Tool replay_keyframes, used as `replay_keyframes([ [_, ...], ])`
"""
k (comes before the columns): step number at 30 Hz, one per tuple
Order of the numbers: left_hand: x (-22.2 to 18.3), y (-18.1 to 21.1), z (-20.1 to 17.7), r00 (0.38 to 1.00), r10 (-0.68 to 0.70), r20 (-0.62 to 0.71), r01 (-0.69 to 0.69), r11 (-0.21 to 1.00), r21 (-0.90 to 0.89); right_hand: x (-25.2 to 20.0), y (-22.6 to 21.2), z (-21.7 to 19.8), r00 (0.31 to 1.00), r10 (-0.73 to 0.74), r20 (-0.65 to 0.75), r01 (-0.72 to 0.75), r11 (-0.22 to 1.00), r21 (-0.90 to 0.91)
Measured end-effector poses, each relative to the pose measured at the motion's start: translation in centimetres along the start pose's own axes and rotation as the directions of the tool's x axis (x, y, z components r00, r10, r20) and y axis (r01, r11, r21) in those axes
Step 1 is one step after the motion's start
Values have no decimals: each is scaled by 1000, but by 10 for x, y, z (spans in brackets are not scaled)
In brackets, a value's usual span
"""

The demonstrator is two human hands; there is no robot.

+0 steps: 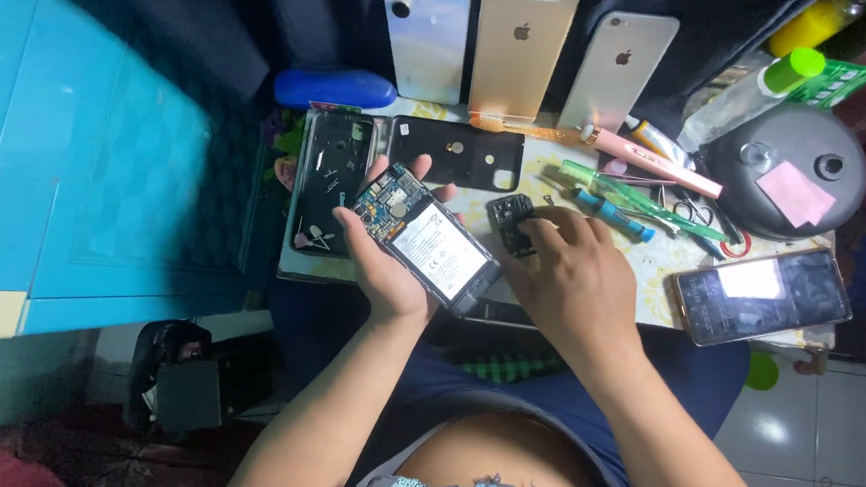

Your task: Disassembling a smartphone to remove internal components like the battery and motherboard using specialized repair tools.

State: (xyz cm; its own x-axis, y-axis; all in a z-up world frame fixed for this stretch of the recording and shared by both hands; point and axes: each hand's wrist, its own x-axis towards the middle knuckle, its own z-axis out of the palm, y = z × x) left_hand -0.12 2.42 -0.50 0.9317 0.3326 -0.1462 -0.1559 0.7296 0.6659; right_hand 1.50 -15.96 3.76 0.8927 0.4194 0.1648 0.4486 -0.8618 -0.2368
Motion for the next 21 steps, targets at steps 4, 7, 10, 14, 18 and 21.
replay_keyframes([
  [4, -8, 8, 4, 998, -55, 12, 54, 998, 27, -11, 10, 18, 994, -3, -113, 8, 999, 42],
  [7, -21, 19, 5, 990, -123, -64, 125, 992, 24, -12, 13, 14, 995, 49, -81, -36, 986, 164],
  [10, -29, 24, 2, 983, -148, -109, 154, 987, 54, -5, 15, 0, 992, 5, -128, 17, 985, 169],
  [14, -28, 24, -4, 991, -133, -32, 136, 986, 98, 34, 13, -10, 897, -235, -374, 274, 960, 54],
  [18, -23, 22, -2, 992, -126, 29, 122, 986, 114, 91, 5, -4, 764, -443, -469, 477, 877, -52],
  [21, -20, 20, -5, 989, -143, 35, 136, 979, 151, 115, -3, 20, 786, -469, -402, 460, 879, -125],
])
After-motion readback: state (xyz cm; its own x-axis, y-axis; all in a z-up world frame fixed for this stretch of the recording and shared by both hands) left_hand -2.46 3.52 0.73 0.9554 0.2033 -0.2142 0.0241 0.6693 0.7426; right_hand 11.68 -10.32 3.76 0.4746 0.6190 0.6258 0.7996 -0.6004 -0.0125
